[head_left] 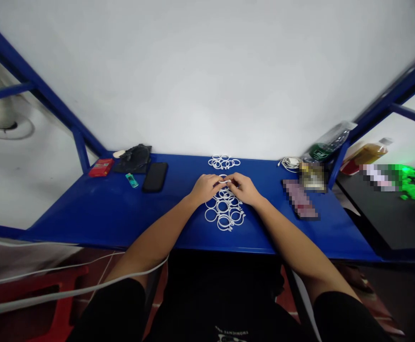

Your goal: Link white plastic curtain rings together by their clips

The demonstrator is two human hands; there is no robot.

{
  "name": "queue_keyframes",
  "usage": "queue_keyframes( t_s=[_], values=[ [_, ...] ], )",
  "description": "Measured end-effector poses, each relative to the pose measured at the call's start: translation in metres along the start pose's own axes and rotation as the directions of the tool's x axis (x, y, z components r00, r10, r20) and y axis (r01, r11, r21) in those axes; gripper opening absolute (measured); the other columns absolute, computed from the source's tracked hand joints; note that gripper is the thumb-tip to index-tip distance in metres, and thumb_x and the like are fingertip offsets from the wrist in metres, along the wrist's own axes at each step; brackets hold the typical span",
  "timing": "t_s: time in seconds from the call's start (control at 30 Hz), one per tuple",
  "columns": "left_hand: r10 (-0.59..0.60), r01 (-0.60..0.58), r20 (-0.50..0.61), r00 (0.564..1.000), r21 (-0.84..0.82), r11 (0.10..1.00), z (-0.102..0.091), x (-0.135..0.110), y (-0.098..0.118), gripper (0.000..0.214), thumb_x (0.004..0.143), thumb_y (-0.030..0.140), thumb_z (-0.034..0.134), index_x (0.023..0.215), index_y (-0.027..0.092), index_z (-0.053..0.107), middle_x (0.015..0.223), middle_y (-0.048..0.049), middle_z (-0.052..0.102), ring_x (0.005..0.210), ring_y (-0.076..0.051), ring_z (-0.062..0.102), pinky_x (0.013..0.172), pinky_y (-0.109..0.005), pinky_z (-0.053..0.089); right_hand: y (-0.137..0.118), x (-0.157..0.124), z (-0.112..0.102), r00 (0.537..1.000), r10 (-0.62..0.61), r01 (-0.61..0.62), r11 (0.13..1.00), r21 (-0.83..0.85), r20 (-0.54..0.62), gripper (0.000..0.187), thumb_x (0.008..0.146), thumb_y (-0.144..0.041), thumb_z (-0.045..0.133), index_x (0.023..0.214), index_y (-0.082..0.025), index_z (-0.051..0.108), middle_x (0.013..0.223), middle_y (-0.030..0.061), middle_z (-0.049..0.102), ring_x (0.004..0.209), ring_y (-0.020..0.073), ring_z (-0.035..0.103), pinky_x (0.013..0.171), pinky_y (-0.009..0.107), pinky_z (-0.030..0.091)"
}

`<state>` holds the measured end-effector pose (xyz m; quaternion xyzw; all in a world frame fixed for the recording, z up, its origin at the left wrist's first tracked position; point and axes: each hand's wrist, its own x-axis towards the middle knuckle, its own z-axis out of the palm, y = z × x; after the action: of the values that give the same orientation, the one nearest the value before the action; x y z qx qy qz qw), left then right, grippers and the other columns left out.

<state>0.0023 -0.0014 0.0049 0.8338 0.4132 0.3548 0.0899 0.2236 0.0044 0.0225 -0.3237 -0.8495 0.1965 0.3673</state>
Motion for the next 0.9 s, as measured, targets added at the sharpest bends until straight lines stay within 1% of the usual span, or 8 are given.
queue_keyframes(
  t_s=[0.07,0.27,0.43,0.63,0.7,0.77,0.83,0.9],
  values=[
    [-0.001,0.001,-0.002,1.000,0.012,1.000,0.000,0.001,-0.002,0.032,0.107,0.040,0.055,0.090,0.019,0.072,0.077,-0.0027,0.073,0.075,-0.018,0.069,0.075,-0.031,0.045,-0.001,0.000,-0.001,1.000,-0.022,0.022,1.000,0.002,-0.003,0.022,0.104,-0.029,0.054,0.118,-0.022,0.069,0.092,0.0051,0.071,0.081,0.0191,0.065,0.076,0.032,0.051],
    [0.016,-0.016,0.010,1.000,0.058,0.998,0.002,0.000,-0.004,0.045,0.111,0.044,0.044,0.080,0.019,0.064,0.068,-0.0023,0.069,0.066,-0.017,0.065,0.073,-0.031,0.041,0.004,0.001,-0.003,0.998,-0.028,0.029,0.999,-0.016,0.050,0.028,0.107,-0.031,0.049,0.127,-0.022,0.067,0.101,0.0075,0.073,0.090,0.0209,0.068,0.084,0.035,0.053],
    [0.022,-0.027,0.054,0.998,0.104,0.994,0.004,-0.001,-0.001,0.047,0.112,0.044,0.038,0.081,0.019,0.063,0.067,-0.0024,0.068,0.066,-0.018,0.065,0.074,-0.032,0.041,0.008,0.002,-0.002,0.998,0.007,-0.008,1.000,0.015,0.067,0.023,0.103,-0.025,0.047,0.113,-0.020,0.067,0.097,0.0065,0.072,0.086,0.0203,0.066,0.082,0.034,0.051],
    [0.072,-0.085,0.091,0.993,0.154,0.984,0.006,-0.001,0.005,0.047,0.112,0.042,0.038,0.079,0.019,0.062,0.072,-0.0042,0.069,0.072,-0.020,0.065,0.077,-0.033,0.042,0.014,0.004,0.001,0.997,-0.033,0.030,0.999,0.041,0.063,0.021,0.093,-0.018,0.043,0.094,-0.020,0.063,0.089,0.0052,0.067,0.083,0.0203,0.062,0.081,0.034,0.050],
    [0.072,-0.087,0.097,0.993,0.152,0.985,0.005,0.000,0.007,0.046,0.112,0.041,0.038,0.081,0.019,0.063,0.072,-0.0039,0.069,0.072,-0.019,0.064,0.078,-0.033,0.042,0.016,0.002,0.000,0.998,-0.032,0.028,0.997,0.065,0.055,0.021,0.094,-0.019,0.042,0.091,-0.021,0.063,0.085,0.0042,0.065,0.081,0.0197,0.062,0.080,0.033,0.050],
    [0.051,-0.064,0.098,0.994,0.138,0.988,0.003,0.001,0.006,0.044,0.112,0.040,0.039,0.082,0.019,0.064,0.071,-0.0033,0.068,0.070,-0.019,0.064,0.077,-0.033,0.042,0.018,0.001,-0.001,0.998,0.006,-0.012,0.994,0.107,0.056,0.023,0.098,-0.022,0.043,0.102,-0.021,0.065,0.083,0.0022,0.065,0.077,0.0183,0.062,0.078,0.032,0.050],
    [0.019,-0.031,0.092,0.996,0.126,0.992,-0.001,0.002,0.004,0.042,0.112,0.040,0.042,0.086,0.018,0.067,0.073,-0.0034,0.068,0.071,-0.018,0.063,0.076,-0.032,0.042,0.022,0.003,-0.003,0.997,0.072,-0.076,0.988,0.135,0.035,0.029,0.102,-0.029,0.045,0.125,-0.022,0.062,0.086,0.0007,0.068,0.074,0.0176,0.063,0.076,0.031,0.051],
    [-0.004,-0.007,0.093,0.996,0.127,0.992,-0.003,0.003,0.002,0.038,0.110,0.040,0.045,0.091,0.018,0.071,0.080,-0.0047,0.069,0.077,-0.019,0.064,0.078,-0.033,0.044,0.028,0.009,-0.006,0.991,0.134,-0.131,0.987,0.087,-0.027,0.037,0.104,-0.035,0.047,0.137,-0.022,0.057,0.092,0.0024,0.070,0.077,0.0191,0.064,0.077,0.033,0.052]
  ],
)
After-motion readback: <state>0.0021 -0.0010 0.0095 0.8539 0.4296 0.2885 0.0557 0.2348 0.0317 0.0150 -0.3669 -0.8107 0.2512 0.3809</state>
